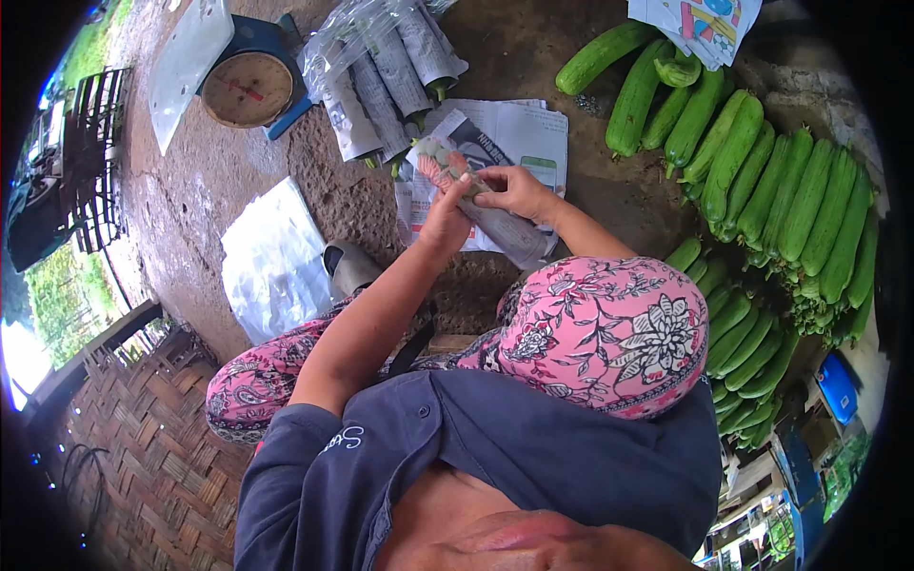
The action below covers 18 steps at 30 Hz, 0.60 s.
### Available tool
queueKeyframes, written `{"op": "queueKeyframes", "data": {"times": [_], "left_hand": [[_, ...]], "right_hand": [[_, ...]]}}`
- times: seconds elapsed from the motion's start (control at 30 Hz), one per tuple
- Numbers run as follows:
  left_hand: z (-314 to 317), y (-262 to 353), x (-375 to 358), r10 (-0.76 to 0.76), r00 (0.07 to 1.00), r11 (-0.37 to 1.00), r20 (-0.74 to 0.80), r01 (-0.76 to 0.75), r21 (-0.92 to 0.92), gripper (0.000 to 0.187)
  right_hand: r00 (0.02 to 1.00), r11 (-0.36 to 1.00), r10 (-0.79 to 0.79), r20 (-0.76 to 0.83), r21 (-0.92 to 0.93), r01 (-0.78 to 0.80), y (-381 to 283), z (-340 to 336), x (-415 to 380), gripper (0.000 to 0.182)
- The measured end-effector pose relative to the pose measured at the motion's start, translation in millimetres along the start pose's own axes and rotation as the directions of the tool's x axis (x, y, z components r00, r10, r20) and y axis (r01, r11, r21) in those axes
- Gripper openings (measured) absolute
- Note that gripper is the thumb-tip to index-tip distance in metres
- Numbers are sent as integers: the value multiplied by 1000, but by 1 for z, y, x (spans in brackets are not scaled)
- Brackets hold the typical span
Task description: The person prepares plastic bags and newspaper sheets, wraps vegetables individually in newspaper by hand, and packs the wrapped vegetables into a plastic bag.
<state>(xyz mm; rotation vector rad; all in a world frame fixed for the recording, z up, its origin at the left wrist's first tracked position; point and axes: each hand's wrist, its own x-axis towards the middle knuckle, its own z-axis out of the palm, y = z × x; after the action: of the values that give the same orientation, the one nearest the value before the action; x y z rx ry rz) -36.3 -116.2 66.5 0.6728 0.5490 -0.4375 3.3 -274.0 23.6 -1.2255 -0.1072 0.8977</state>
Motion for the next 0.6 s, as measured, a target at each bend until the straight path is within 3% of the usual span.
{"op": "queueKeyframes", "data": {"times": [0.03,0.13,0.17,0.2,0.23,0.27,0.3,0.33,0.4,0.43,0.53,0.6], "left_hand": [[3,4,1,6,1000,1000,4,-6,12,38],[5,18,14,-98,994,988,38,102,-115,42],[10,18,10,2,1000,998,-23,-4,-65,40],[5,19,15,16,999,998,-42,-19,-66,39],[-2,21,24,30,998,997,-63,-34,-65,38],[-10,21,30,45,995,997,-84,-50,-66,36],[-5,26,30,34,994,994,-103,-44,-96,32],[1,30,29,45,995,994,-94,-54,-92,32],[15,39,28,64,995,994,-72,-70,-78,31],[25,45,24,41,999,997,-31,-42,-60,30],[15,49,46,118,993,992,-21,-117,46,28],[13,52,61,179,982,983,-60,-175,60,25]], "right_hand": [[1000,989,26,17,146,-29,-7,3,-5,40],[999,960,33,-42,280,-20,-15,8,-5,38],[998,976,10,-64,219,4,-17,8,-4,46],[955,970,-217,-201,-158,187,-25,8,-4,50],[853,801,-463,-239,-525,288,-36,7,-5,55],[712,502,-681,-168,-815,288,-44,6,-6,59],[578,413,-788,-210,-878,243,-50,1,-4,62],[542,421,-799,-260,-886,195,-59,-3,-6,59],[786,803,-457,-417,-574,162,-19,-22,4,58],[944,983,-74,-320,-184,15,-25,-22,1,47],[983,999,21,-182,-27,-26,-32,-11,-2,40],[953,914,-165,-256,-403,50,-52,9,-5,62]]}}
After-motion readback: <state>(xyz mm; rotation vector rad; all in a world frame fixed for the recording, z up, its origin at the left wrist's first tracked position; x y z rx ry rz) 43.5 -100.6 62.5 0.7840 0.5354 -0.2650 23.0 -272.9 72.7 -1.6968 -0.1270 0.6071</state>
